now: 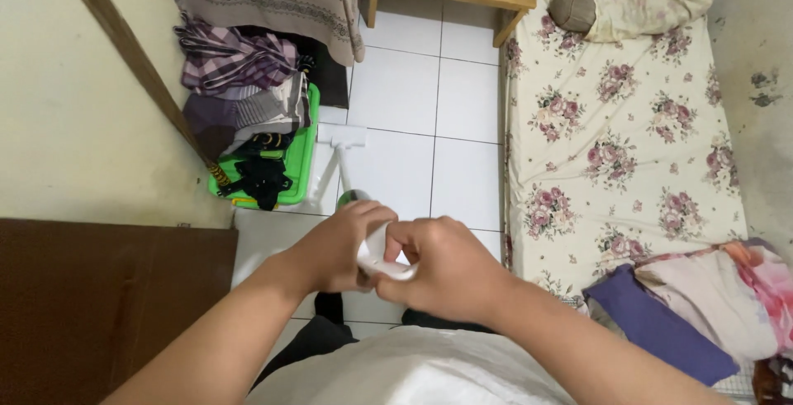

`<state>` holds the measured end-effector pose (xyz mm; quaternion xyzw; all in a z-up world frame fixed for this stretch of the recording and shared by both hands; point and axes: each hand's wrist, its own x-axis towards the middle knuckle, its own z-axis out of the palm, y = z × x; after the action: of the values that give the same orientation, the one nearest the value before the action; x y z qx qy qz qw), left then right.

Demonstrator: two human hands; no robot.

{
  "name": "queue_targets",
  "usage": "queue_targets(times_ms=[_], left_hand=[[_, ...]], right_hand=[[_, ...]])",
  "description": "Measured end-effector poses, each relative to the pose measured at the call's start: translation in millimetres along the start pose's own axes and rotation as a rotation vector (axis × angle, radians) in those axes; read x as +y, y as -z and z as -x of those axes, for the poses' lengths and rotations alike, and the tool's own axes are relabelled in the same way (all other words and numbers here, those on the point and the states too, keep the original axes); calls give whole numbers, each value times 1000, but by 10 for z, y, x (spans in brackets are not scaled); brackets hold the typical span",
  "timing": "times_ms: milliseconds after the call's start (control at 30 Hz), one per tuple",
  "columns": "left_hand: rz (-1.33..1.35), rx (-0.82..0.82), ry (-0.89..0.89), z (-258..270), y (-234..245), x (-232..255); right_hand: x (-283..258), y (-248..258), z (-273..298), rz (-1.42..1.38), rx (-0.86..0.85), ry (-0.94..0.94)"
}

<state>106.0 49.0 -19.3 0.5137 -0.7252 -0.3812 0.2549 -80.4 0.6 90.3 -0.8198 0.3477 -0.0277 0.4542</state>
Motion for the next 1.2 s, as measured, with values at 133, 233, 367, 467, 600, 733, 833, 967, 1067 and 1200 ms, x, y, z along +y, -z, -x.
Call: queue_targets(times_ms=[133,233,367,467,600,733,833,967,1067,1200], left_hand=[[-21,-7,31,-78,94,86],[-25,2,16,-78,275,367],[112,-206,237,106,490,723],[162,-179,154,260,489,689],[87,-100,81,399,367,493],[77,24,-51,490,219,228],[37,-47,11,546,298,300],[83,-161,90,739,429,486],[161,-192,79,952,448,558],[129,-167,61,1155,393,479]], right_hand=[[-127,158,-87,78,-20,-67],[-320,327,-51,118,-25,-119],[-545,364,63,-21,-85,-174],[-637,278,107,-56,-74,-145],[-680,82,107,-8,-48,-153],[-615,-143,50,75,-25,-95],[-701,-217,63,102,6,-84],[-1039,-203,159,68,-62,-234],[-1147,-312,279,-5,-73,-228],[-1311,-515,340,16,-50,-289]])
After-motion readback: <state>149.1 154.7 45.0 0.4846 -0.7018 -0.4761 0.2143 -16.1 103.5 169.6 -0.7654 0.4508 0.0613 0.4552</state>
